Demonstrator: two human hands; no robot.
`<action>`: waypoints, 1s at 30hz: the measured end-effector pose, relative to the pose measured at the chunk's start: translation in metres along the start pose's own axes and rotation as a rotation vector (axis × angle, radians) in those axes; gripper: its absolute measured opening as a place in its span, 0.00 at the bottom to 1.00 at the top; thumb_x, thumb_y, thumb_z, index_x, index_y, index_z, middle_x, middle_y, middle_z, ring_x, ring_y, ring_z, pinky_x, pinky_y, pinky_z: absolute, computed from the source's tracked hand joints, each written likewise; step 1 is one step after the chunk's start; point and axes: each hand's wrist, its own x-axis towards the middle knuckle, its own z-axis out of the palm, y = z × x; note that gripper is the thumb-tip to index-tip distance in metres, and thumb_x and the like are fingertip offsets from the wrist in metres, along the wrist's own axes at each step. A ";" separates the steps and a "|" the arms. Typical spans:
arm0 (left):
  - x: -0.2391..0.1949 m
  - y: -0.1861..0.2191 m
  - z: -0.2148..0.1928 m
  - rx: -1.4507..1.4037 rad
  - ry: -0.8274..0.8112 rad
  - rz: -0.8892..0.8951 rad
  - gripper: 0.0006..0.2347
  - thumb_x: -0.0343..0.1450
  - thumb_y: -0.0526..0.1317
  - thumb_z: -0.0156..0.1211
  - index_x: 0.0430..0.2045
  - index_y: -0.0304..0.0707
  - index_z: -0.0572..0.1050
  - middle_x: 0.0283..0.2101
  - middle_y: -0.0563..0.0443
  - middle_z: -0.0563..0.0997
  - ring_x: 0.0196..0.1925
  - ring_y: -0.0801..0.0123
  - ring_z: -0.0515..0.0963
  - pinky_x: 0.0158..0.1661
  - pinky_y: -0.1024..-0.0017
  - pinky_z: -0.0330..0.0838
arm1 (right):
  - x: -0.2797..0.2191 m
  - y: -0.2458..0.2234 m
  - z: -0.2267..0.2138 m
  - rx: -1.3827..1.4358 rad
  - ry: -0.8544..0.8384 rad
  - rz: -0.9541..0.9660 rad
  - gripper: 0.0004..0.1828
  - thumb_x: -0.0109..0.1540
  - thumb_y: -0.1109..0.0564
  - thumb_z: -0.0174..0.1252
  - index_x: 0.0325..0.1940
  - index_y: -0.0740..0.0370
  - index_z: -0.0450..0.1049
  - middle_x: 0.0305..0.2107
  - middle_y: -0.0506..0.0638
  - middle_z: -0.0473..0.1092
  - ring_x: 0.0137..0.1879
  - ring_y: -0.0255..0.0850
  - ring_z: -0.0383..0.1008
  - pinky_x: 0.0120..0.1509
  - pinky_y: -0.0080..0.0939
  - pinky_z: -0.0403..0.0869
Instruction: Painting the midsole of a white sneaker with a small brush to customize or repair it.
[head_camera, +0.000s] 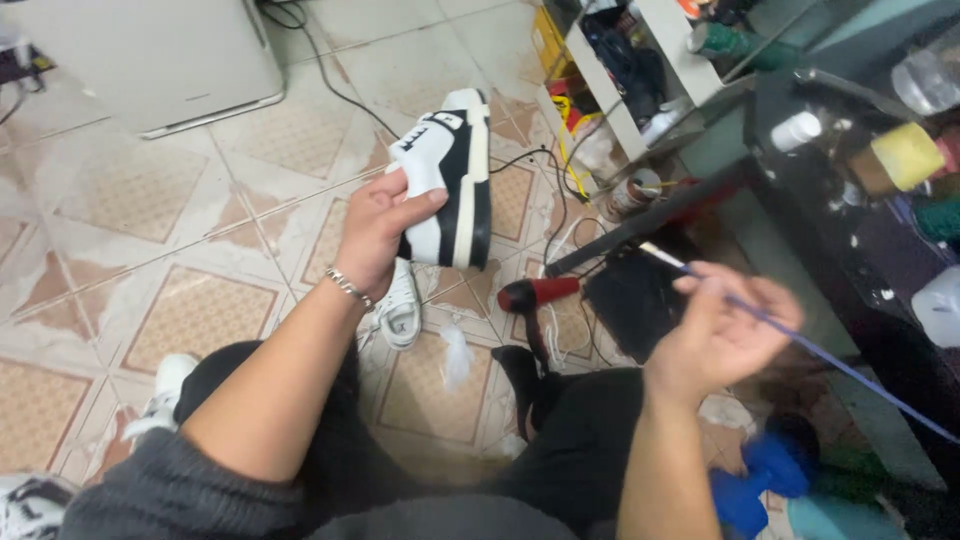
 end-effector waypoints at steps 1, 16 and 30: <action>-0.001 0.002 0.001 0.020 0.023 0.000 0.24 0.71 0.34 0.88 0.63 0.23 0.87 0.43 0.45 0.95 0.45 0.63 0.97 0.48 0.59 0.98 | 0.012 -0.010 -0.006 0.006 0.003 -0.068 0.22 0.87 0.72 0.64 0.75 0.57 0.61 0.51 0.73 0.82 0.49 0.49 0.86 0.55 0.42 0.86; 0.000 -0.003 0.009 0.252 0.081 -0.030 0.19 0.74 0.28 0.77 0.63 0.31 0.89 0.62 0.48 0.94 0.59 0.74 0.89 0.61 0.72 0.87 | 0.209 0.006 -0.017 -0.090 -0.134 -0.260 0.19 0.85 0.68 0.67 0.71 0.57 0.65 0.49 0.61 0.76 0.51 0.49 0.84 0.57 0.46 0.90; 0.017 -0.032 0.000 0.247 0.037 0.016 0.26 0.76 0.31 0.84 0.68 0.11 0.81 0.45 0.36 0.91 0.44 0.52 0.94 0.46 0.48 0.94 | 0.223 0.052 -0.011 -0.145 -0.201 -0.295 0.11 0.83 0.69 0.68 0.60 0.66 0.71 0.42 0.61 0.83 0.35 0.40 0.86 0.44 0.36 0.85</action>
